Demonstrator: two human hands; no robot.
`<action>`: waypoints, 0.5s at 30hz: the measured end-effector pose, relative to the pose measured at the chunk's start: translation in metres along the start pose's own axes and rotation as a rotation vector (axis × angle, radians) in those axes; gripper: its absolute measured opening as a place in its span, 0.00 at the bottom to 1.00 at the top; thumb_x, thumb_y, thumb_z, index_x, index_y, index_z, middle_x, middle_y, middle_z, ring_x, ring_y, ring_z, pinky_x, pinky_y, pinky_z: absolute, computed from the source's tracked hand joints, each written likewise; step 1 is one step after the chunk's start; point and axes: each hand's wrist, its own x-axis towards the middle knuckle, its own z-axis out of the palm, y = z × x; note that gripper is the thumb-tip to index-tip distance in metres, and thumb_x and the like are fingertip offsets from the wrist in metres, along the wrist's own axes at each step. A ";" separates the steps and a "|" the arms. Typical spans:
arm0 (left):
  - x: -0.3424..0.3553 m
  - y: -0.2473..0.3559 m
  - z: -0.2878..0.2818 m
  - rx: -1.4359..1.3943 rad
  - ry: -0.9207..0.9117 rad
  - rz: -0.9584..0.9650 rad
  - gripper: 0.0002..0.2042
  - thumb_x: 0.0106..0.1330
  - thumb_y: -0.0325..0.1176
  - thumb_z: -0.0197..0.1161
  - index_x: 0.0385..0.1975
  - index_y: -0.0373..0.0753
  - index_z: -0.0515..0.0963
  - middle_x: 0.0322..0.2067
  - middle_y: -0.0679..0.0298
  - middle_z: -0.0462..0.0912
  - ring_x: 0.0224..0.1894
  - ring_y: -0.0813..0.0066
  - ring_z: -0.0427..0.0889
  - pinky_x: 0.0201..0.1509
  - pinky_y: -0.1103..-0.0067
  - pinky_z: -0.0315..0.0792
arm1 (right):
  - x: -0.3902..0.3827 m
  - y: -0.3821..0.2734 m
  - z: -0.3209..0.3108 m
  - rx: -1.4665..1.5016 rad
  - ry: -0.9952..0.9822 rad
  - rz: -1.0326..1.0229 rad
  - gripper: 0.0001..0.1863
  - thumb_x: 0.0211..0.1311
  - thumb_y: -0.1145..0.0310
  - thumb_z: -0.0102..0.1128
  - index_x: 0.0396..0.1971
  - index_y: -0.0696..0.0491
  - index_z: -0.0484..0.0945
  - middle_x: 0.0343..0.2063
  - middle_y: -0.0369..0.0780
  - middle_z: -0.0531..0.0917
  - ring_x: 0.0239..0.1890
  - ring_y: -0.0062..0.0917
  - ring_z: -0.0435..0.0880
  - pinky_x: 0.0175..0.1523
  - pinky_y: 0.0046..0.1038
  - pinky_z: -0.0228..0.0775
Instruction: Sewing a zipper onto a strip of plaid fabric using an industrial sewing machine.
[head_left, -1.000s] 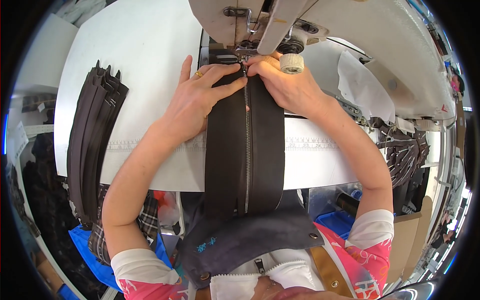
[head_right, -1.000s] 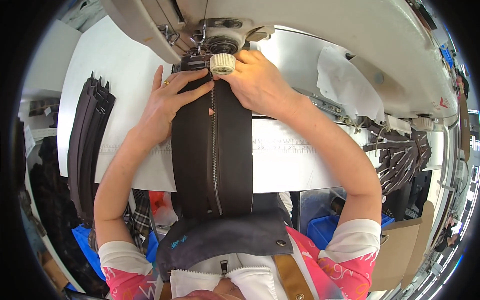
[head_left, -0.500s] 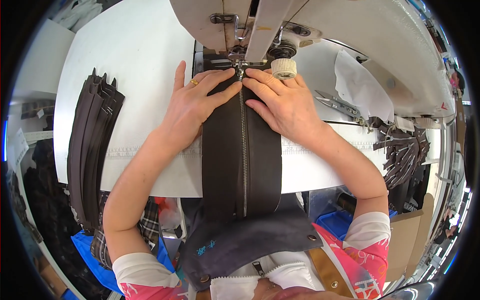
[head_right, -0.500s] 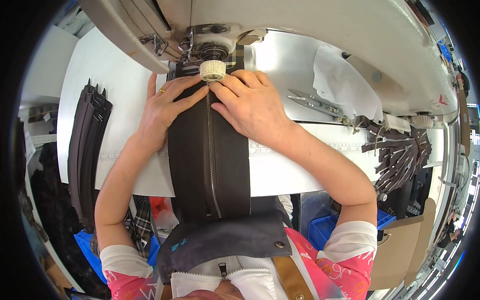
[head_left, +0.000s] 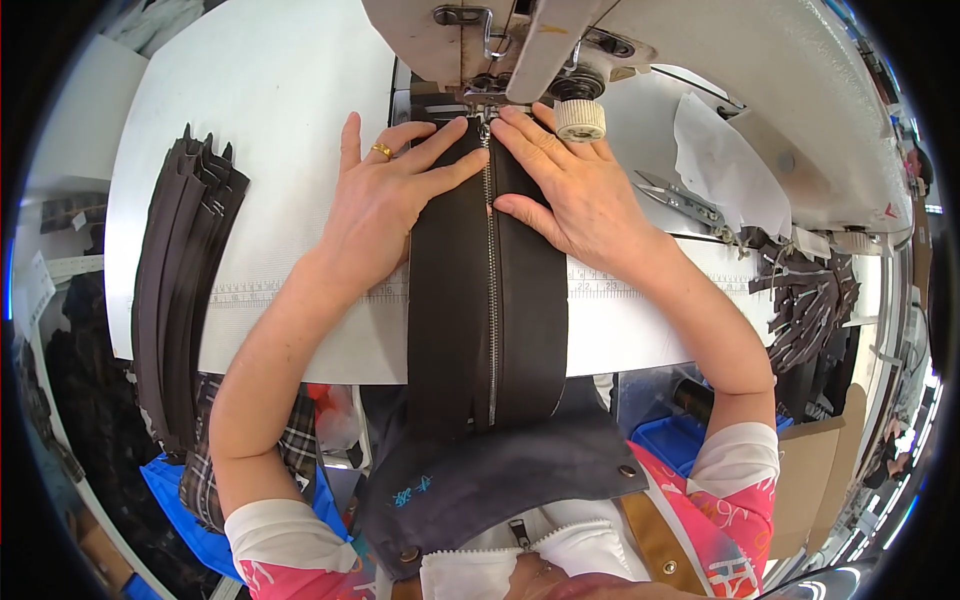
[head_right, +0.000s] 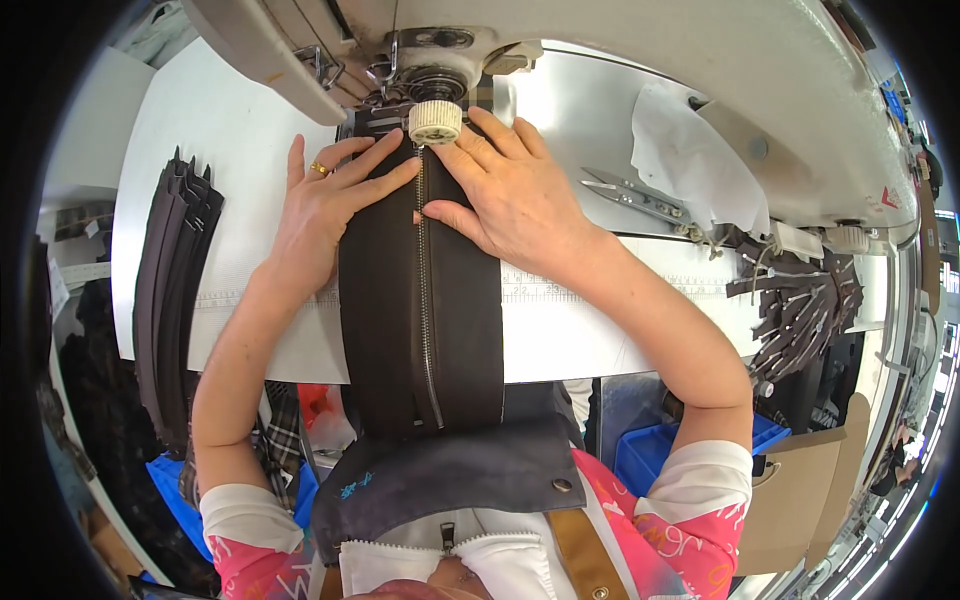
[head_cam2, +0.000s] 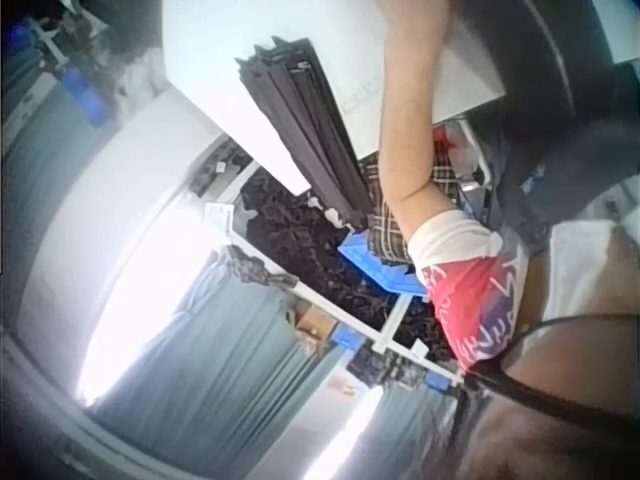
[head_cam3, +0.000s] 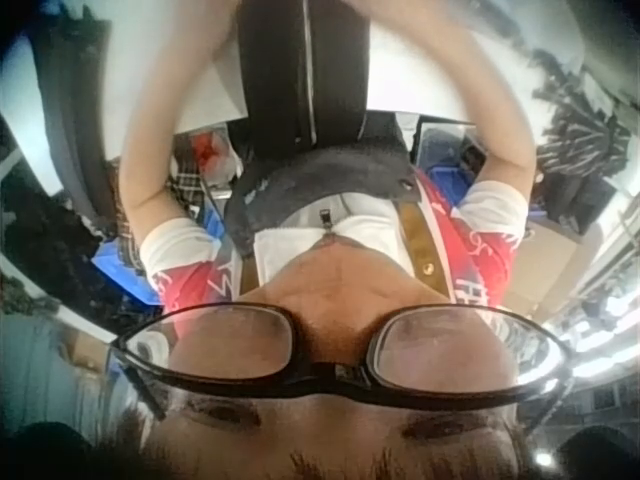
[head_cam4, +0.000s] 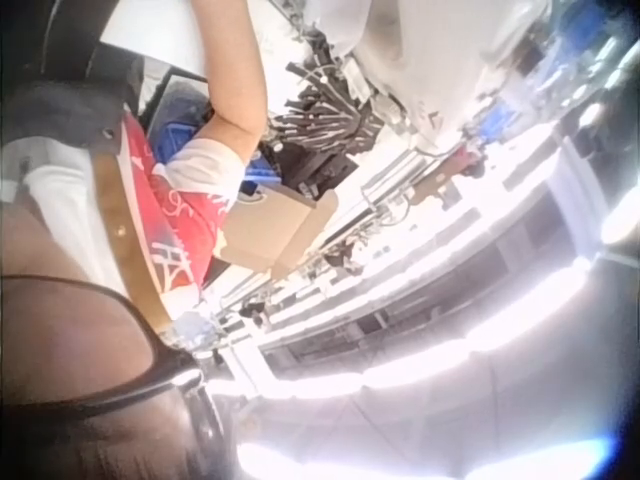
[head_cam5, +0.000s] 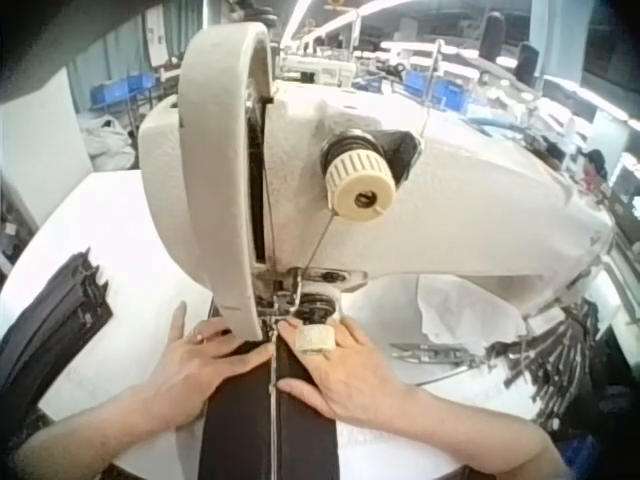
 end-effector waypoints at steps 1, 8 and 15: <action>0.000 -0.001 0.000 -0.004 -0.015 -0.007 0.21 0.59 0.35 0.62 0.55 0.53 0.79 0.61 0.63 0.75 0.60 0.61 0.72 0.70 0.46 0.39 | 0.000 -0.001 0.000 -0.009 -0.004 0.004 0.34 0.65 0.49 0.56 0.64 0.55 0.65 0.63 0.43 0.70 0.67 0.41 0.66 0.66 0.40 0.59; 0.011 -0.004 0.004 -0.036 0.020 0.031 0.25 0.55 0.26 0.62 0.55 0.53 0.79 0.60 0.65 0.75 0.60 0.60 0.72 0.68 0.41 0.45 | 0.001 0.009 0.004 0.047 0.124 0.008 0.28 0.60 0.50 0.61 0.52 0.56 0.74 0.53 0.43 0.78 0.62 0.41 0.70 0.61 0.43 0.62; 0.006 -0.009 0.002 -0.026 0.012 0.020 0.30 0.52 0.21 0.62 0.57 0.54 0.77 0.61 0.65 0.74 0.61 0.59 0.71 0.69 0.42 0.44 | -0.087 0.071 -0.124 0.392 1.005 0.226 0.21 0.61 0.63 0.66 0.51 0.59 0.78 0.45 0.41 0.84 0.50 0.33 0.80 0.55 0.34 0.70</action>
